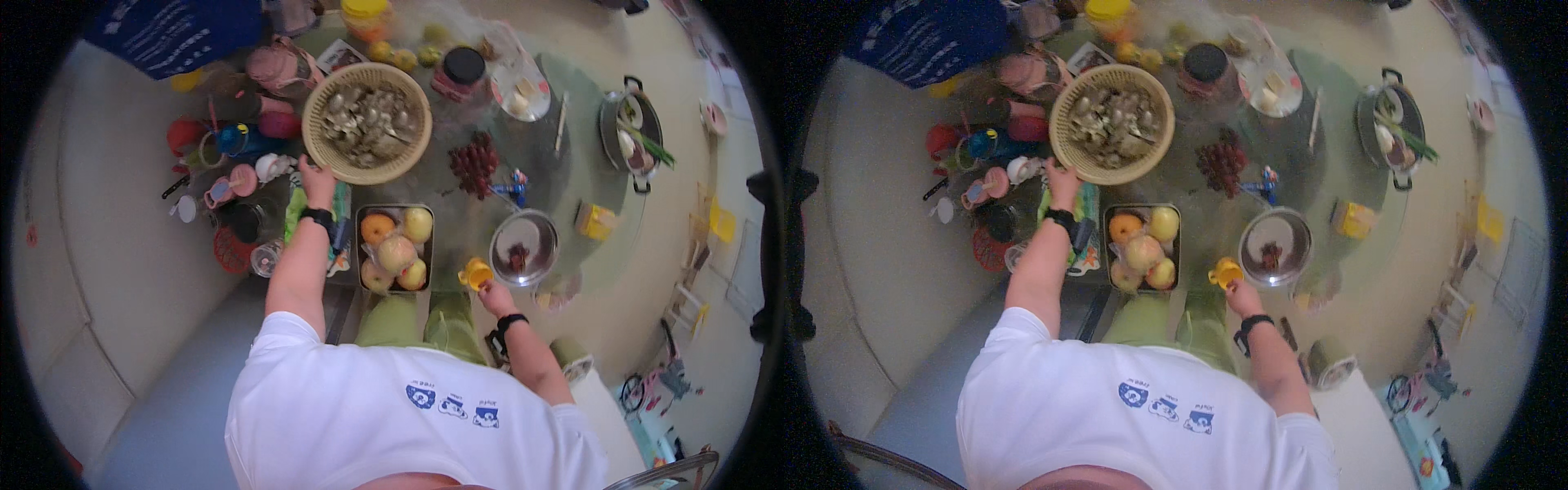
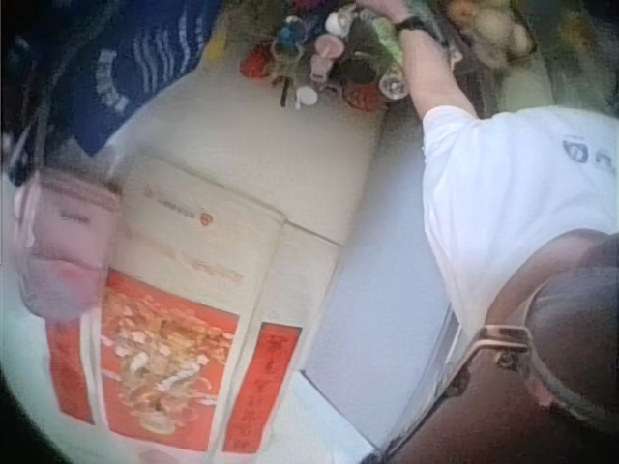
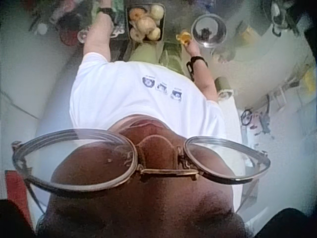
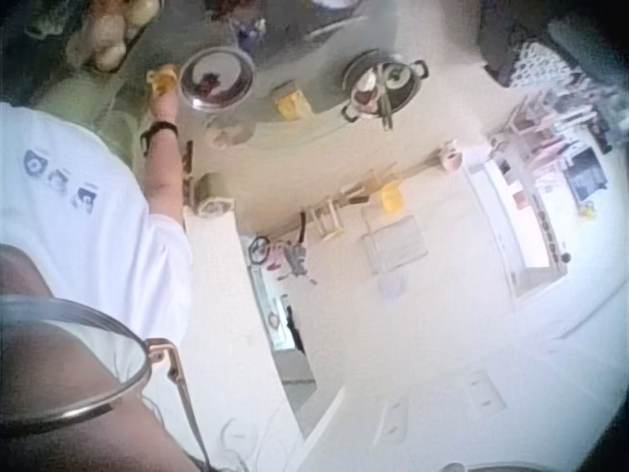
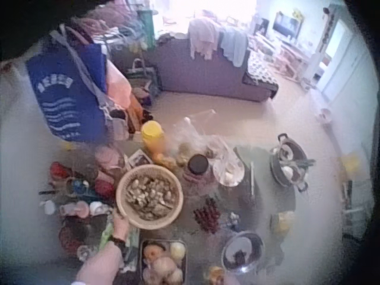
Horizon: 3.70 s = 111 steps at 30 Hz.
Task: The person moves around a home, picks up a yellow cup and a toothbrush, then walks to the bathroom to rinse the cup with water and apply liquid soap. They return to the living area and wipe a kitchen countertop with a paper towel.
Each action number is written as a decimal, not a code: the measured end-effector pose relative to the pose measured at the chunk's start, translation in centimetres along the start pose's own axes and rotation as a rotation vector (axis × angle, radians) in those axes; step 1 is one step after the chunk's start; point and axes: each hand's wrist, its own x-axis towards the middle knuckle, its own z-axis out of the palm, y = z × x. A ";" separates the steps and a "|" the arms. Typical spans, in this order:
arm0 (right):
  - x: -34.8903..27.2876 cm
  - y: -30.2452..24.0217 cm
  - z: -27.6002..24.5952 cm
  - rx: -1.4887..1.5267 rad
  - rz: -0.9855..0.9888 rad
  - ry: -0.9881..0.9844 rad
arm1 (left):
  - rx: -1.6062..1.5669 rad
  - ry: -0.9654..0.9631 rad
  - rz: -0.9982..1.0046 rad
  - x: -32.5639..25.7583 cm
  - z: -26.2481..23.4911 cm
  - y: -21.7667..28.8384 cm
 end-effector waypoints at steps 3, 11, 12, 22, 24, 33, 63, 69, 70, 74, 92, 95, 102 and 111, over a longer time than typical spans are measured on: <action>-0.2 0.7 0.2 0.011 -0.022 0.025 | 0.099 0.035 0.104 2.0 -1.0 0.2; 0.2 -0.4 0.7 0.041 -0.009 0.062 | 0.665 0.104 0.350 -4.2 0.2 -1.2; 0.3 -0.5 0.6 0.048 -0.022 0.065 | 0.757 0.181 0.523 -5.8 0.5 -1.4; 0.5 2.7 1.2 0.207 0.000 0.037 | 0.782 -0.369 0.704 -17.7 4.6 -3.5; 0.3 4.3 1.4 0.175 -0.010 0.037 | 0.776 -0.516 0.649 -20.0 4.5 -4.3; -1.0 11.0 -0.3 0.062 0.027 -0.015 | 0.977 -0.865 -0.030 -27.2 0.7 -12.0; 0.8 17.3 -2.3 0.060 0.188 0.162 | 0.825 -0.521 0.048 -27.9 5.8 -15.6; 3.8 17.3 -4.0 0.414 0.317 0.524 | 0.991 -0.914 0.215 -30.5 11.5 -14.3; 4.6 17.3 -4.4 0.467 0.304 0.553 | 1.022 -0.922 0.222 -30.7 12.4 -14.6; 7.2 18.0 -4.8 0.671 0.144 0.538 | 1.033 -0.922 0.293 -31.1 14.2 -16.0; 6.1 10.4 -2.4 0.436 -0.132 0.304 | 0.692 -0.538 0.425 -33.0 2.6 -9.3; 8.0 9.2 -5.2 0.360 -0.132 0.460 | 0.668 -0.479 0.412 -32.3 3.6 -8.3; 13.8 7.3 -10.6 -0.214 -0.220 0.693 | 0.562 -0.444 0.485 -30.4 6.4 -6.6; 16.5 7.9 -9.8 -0.208 -0.358 0.450 | 0.594 -0.480 0.452 -28.5 10.0 -4.8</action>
